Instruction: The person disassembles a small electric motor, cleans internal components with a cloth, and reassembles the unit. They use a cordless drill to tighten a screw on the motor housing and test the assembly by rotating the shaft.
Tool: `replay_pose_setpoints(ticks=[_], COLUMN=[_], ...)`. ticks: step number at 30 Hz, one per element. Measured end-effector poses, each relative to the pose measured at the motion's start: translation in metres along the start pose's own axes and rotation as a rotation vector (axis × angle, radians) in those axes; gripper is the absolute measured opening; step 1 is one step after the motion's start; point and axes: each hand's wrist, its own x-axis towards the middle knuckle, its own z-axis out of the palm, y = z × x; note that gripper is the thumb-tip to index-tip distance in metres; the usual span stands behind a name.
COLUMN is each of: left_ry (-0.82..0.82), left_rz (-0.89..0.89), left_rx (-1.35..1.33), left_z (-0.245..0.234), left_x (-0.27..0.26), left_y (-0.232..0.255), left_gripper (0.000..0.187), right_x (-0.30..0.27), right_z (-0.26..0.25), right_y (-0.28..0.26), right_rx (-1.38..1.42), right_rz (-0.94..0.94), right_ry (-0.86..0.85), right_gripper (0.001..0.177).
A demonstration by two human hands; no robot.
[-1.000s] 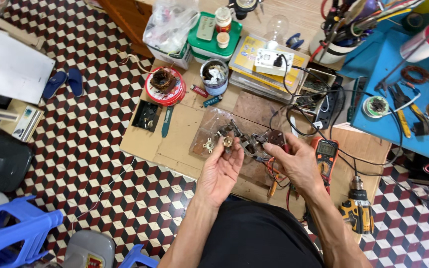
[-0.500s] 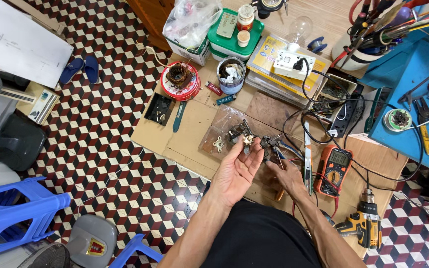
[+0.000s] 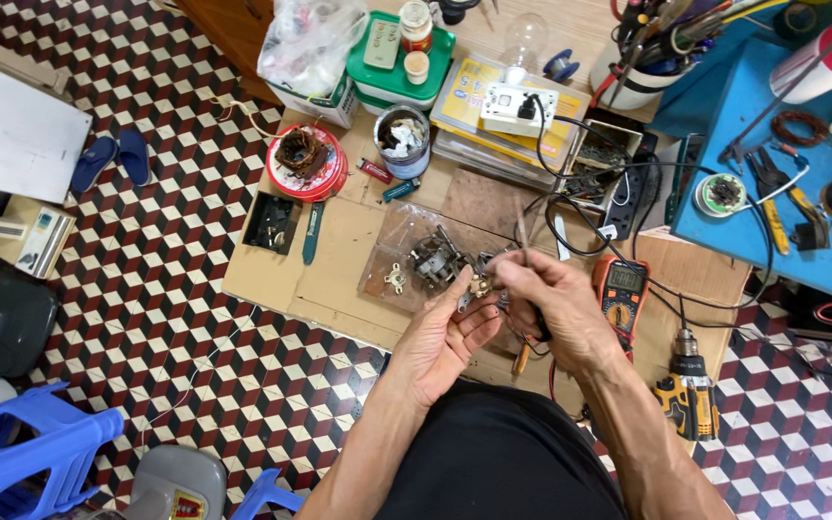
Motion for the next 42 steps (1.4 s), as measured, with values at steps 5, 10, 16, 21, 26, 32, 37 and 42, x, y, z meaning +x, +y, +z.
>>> replay_pose_setpoints(ticks=[5,10,16,21,26,32,37,42], left_ry=[-0.039,-0.077,-0.103,-0.104,-0.111,0.007,0.048,0.036], left_rz=[-0.017,-0.065,-0.066,-0.067,-0.022,0.217,0.363,0.359], left_rx=[0.054,0.044,0.022,-0.005,-0.014,0.218,0.360,0.362], left_z=[-0.003,-0.008,-0.013,-0.018,-0.016,-0.003,0.002,0.004], left_x=[-0.003,-0.001,-0.001,-0.001,-0.004,-0.008,-0.014,-0.016], left_y=[0.001,-0.001,-0.005,-0.003,-0.001,-0.001,-0.003,-0.004], left_gripper=[0.027,0.029,0.028,0.023,0.024,0.024,0.026,0.026], right_x=[-0.005,-0.004,-0.005,-0.009,-0.017,-0.032,-0.034,-0.035], right_z=[0.013,0.004,0.000,0.003,0.010,0.023,0.026,0.024], right_y=[-0.008,-0.002,0.007,0.008,0.004,0.003,0.007,0.011], right_rx=[-0.020,0.118,0.097,0.085,-0.109,-0.540,-0.719,-0.587], right_rz=[0.000,0.072,0.057,0.055,-0.012,-0.223,-0.378,-0.270], right_ry=[-0.044,-0.116,-0.088,-0.086,-0.023,0.067,0.122,0.159], right_gripper=[0.019,0.017,0.017,0.018,0.025,0.034,0.035,0.031])
